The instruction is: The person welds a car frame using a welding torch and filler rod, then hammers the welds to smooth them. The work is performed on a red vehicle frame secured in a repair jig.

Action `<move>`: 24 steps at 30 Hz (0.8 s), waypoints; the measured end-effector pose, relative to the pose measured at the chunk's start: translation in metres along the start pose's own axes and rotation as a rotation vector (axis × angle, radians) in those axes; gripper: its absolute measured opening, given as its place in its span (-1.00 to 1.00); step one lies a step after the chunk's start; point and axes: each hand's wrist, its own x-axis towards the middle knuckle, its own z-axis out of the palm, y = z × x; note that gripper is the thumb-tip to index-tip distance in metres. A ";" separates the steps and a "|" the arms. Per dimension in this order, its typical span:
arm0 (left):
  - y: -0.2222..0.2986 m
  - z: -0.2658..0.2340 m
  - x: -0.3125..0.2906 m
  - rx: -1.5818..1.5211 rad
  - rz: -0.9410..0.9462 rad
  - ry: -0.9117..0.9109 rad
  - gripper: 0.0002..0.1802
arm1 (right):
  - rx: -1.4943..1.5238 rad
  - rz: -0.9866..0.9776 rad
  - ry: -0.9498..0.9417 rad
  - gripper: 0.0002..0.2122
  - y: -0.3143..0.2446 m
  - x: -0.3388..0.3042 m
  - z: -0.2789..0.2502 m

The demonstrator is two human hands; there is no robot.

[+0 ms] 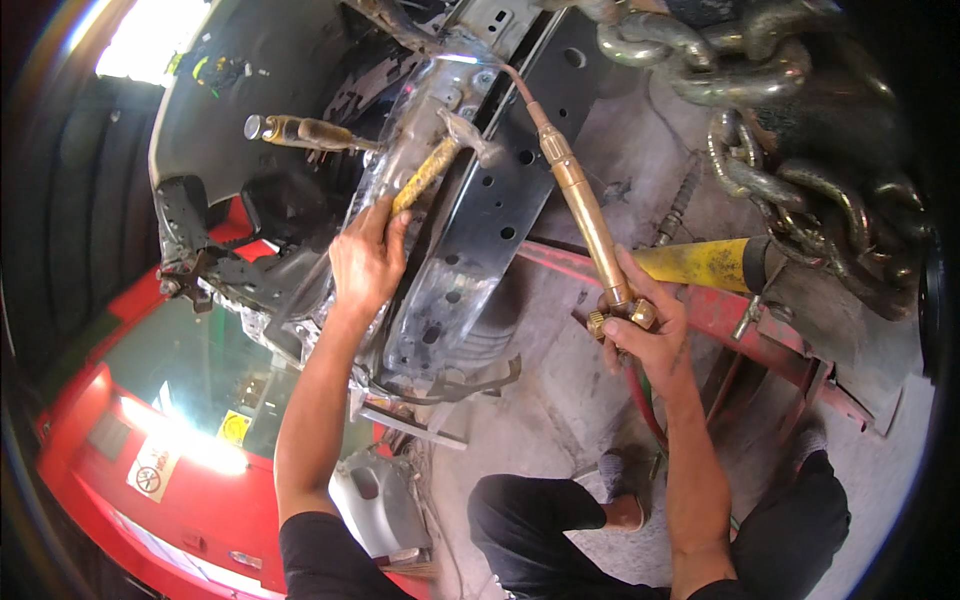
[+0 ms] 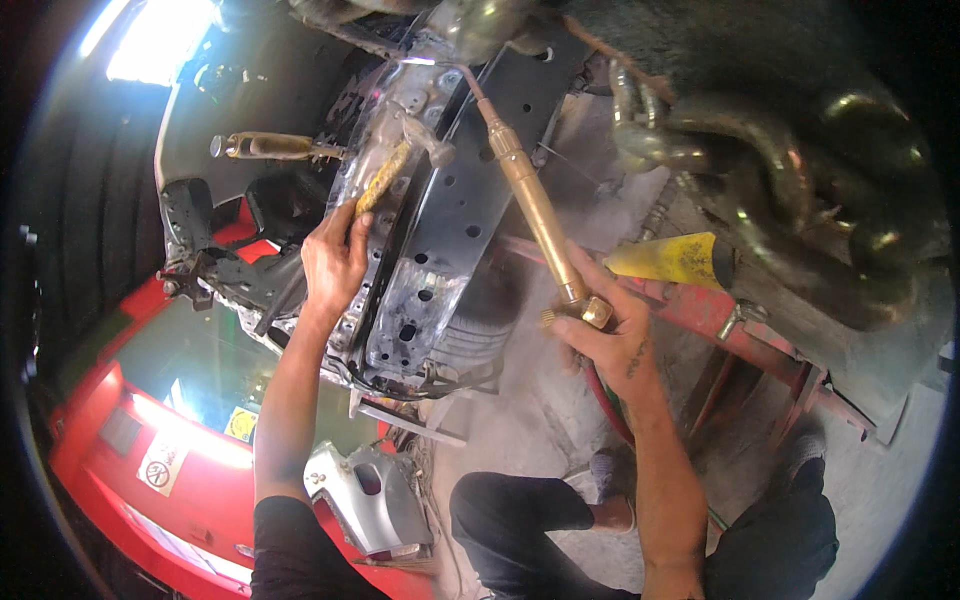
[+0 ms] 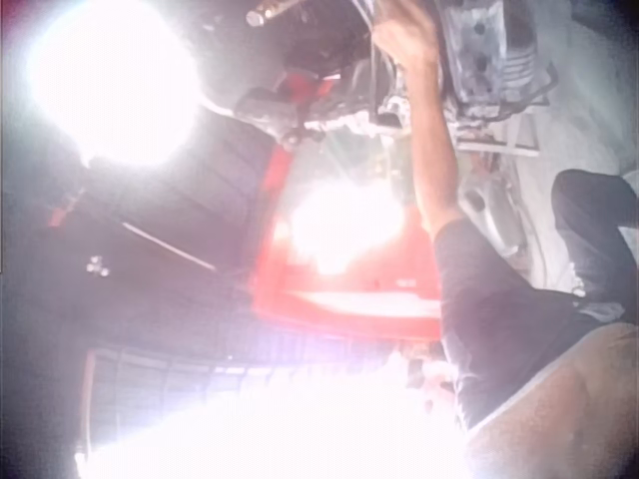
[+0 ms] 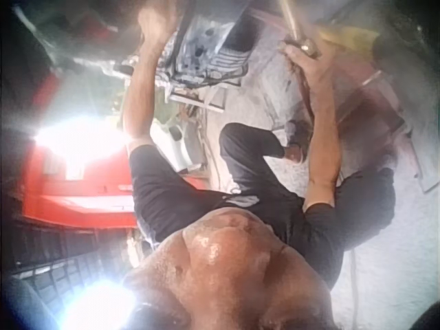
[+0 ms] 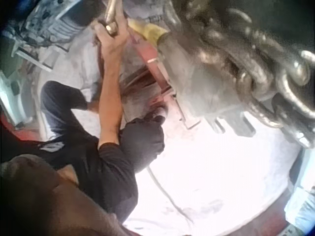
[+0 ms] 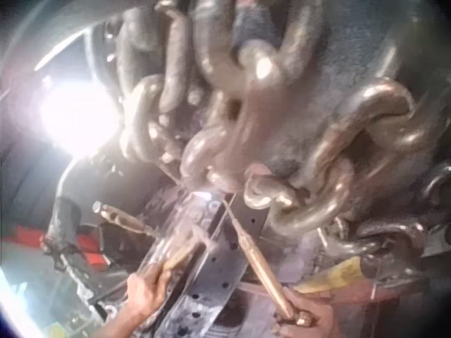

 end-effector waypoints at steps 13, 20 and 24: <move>0.001 0.014 0.028 0.005 -0.166 -0.041 -0.63 | -0.011 0.005 -0.014 -0.27 -0.003 -0.003 0.005; 0.023 0.007 0.015 -0.032 -0.019 0.034 -0.63 | -0.005 0.016 0.001 -0.25 -0.004 -0.001 -0.001; 0.001 0.007 0.022 0.098 -0.134 -0.036 -0.69 | -0.002 0.014 0.007 -0.26 -0.007 -0.001 0.001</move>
